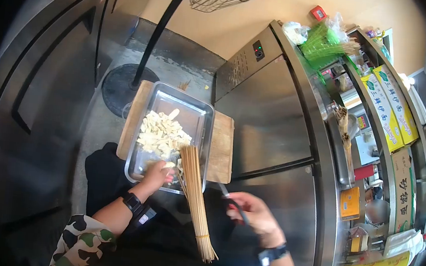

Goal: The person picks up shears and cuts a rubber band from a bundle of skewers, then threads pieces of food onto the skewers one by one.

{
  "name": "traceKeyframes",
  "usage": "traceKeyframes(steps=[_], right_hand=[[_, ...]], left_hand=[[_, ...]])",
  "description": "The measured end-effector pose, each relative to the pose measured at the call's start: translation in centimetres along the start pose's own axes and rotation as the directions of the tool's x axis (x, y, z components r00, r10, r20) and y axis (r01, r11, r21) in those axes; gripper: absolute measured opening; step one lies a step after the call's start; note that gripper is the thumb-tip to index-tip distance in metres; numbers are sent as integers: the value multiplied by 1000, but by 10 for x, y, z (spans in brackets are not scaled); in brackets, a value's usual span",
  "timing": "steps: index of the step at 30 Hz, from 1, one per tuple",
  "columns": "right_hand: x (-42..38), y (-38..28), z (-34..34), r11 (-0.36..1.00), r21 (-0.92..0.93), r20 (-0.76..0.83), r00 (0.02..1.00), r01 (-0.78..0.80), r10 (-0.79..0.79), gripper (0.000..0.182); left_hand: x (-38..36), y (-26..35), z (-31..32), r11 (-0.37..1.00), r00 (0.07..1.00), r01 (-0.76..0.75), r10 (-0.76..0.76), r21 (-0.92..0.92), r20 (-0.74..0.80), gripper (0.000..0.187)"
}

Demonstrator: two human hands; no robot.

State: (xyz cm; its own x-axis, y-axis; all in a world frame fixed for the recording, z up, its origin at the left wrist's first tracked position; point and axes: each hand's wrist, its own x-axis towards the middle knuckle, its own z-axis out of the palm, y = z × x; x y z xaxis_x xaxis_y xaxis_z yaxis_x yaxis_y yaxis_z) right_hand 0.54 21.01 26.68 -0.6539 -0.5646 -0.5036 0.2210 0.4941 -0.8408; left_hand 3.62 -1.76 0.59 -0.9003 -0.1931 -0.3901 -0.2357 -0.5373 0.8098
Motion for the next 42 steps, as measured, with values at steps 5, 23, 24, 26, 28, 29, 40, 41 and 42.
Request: traceKeyframes(steps=[5,23,24,26,28,29,40,41,42], right_hand=[[68,70,60,920,381,196,981,-91,16,29],[101,95,91,992,98,-71,995,73,-66,27],[100,91,92,992,112,-67,996,61,-54,26],[100,94,94,988,136,-56,997,68,-60,26],[101,95,98,990,127,-47,997,64,-58,27],[101,96,100,993,108,-44,998,56,-51,27],[103,94,108,994,-56,-64,993,97,-101,29],[102,90,108,996,-23,-74,994,84,-85,29],[102,88,107,997,11,-86,994,71,-69,28]], left_hand=[[-38,26,-15,977,998,-28,40,-210,56,27],[-47,35,-15,878,996,-39,72,-478,50,25],[-46,33,-15,885,997,-46,73,-462,40,23],[-44,29,-16,900,997,-63,79,-432,18,21],[-44,31,-16,886,997,-71,80,-459,1,18],[-45,32,-16,879,997,-75,80,-472,-9,17],[-43,29,-15,856,993,-116,102,-504,-54,12],[-42,29,-15,838,990,-136,129,-528,-52,14],[-43,29,-15,841,992,-124,116,-526,-49,15]])
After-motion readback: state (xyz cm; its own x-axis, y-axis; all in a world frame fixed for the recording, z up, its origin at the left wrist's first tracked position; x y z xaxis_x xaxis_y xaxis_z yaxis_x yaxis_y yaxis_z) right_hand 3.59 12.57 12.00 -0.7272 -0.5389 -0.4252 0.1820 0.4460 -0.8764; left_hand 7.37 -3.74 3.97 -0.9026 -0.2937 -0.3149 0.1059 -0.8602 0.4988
